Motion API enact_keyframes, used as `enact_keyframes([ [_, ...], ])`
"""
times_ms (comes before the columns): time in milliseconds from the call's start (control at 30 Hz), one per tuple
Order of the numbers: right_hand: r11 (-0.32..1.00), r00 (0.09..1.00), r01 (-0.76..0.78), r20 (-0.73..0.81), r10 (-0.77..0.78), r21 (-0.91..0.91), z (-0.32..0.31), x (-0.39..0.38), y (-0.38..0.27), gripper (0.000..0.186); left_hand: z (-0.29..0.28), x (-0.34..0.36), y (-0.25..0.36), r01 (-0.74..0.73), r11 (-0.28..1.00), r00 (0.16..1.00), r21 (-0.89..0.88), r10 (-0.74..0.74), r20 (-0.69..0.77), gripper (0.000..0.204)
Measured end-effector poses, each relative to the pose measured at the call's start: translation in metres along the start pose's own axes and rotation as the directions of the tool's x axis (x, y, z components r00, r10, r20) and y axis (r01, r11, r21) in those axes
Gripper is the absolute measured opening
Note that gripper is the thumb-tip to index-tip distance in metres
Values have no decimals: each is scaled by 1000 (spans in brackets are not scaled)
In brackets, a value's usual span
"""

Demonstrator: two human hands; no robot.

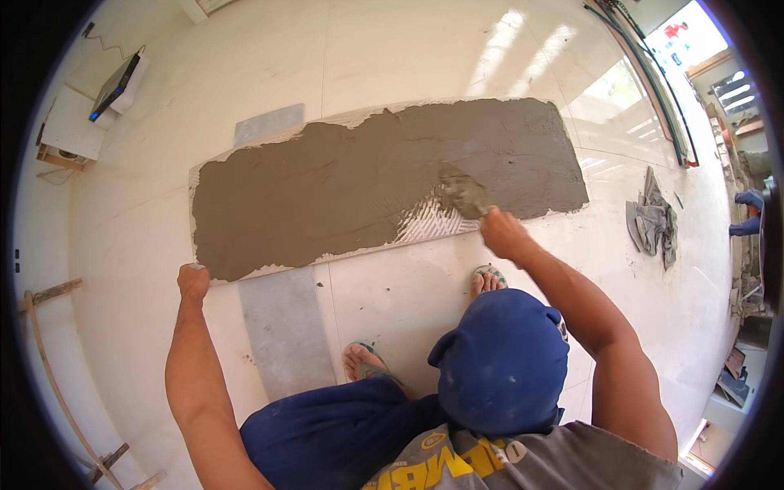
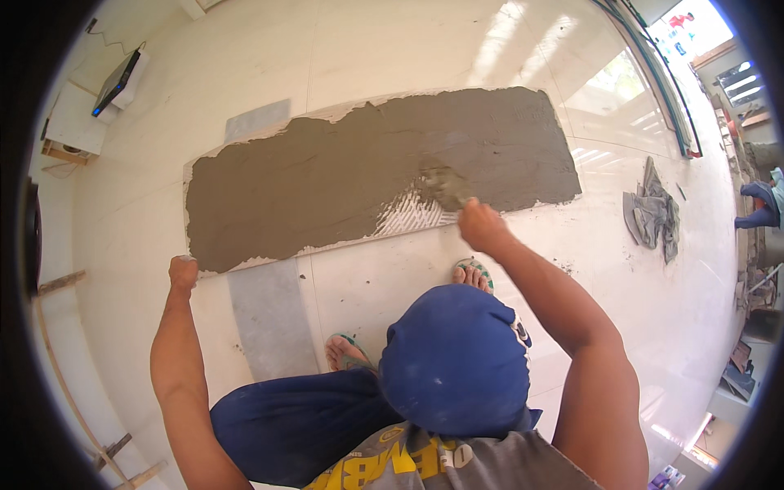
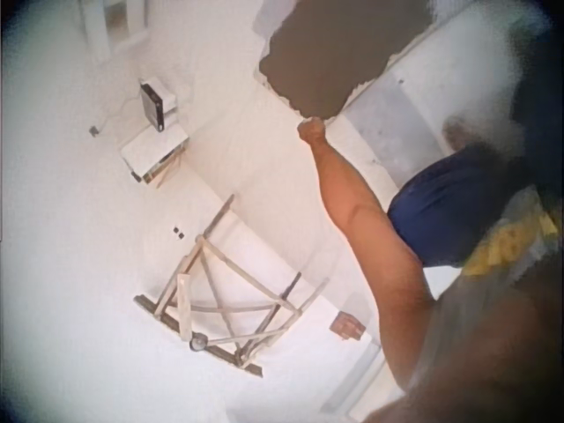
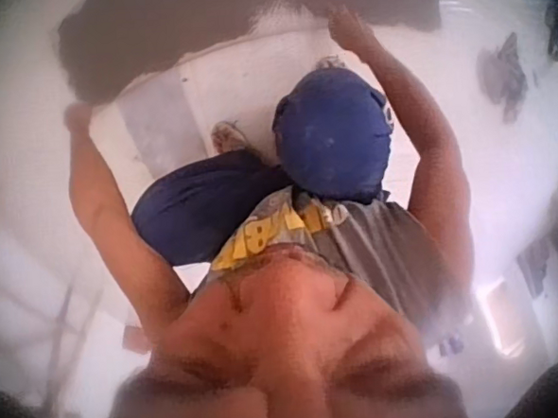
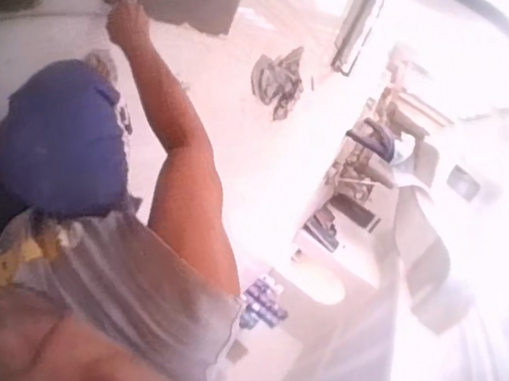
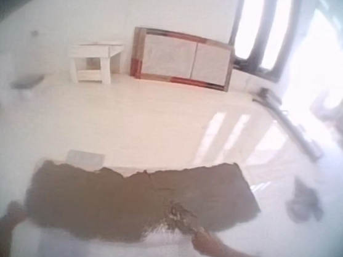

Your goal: The person applies mortar from a bucket onto the back of a large tile using a trowel.

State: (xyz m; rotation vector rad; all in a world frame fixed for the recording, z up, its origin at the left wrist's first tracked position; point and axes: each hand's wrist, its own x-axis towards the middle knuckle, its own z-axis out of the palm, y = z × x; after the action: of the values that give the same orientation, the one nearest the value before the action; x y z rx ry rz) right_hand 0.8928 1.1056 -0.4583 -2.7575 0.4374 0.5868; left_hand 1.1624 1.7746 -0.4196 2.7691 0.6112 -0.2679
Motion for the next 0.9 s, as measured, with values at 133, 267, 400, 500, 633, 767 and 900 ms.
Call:
enact_keyframes([
  [133,920,976,-191,162,143,341,-62,-32,-23,32,-18,-3,-6,-18,998,999,57,20,-37,41],
  [267,936,934,349,-73,-351,-39,40,-13,-7,33,-1,11,-2,-14,999,1000,34,14,-3,41],
  [400,928,993,29,95,-69,371,33,-26,-76,50,3,18,1,-15,1000,999,-3,15,35,38],
  [500,958,978,30,191,-87,284,13,-41,-64,45,18,24,22,-109,994,994,-9,109,7,35],
  [633,903,852,429,313,-419,39,-29,-46,-31,36,13,34,24,-119,993,993,-5,119,-4,28],
  [767,967,968,241,-88,-234,82,-72,-20,62,42,35,12,48,-157,988,986,-8,157,58,31],
  [900,894,951,-188,-154,270,408,-107,39,101,54,7,23,6,-40,999,999,-26,39,-11,33],
])
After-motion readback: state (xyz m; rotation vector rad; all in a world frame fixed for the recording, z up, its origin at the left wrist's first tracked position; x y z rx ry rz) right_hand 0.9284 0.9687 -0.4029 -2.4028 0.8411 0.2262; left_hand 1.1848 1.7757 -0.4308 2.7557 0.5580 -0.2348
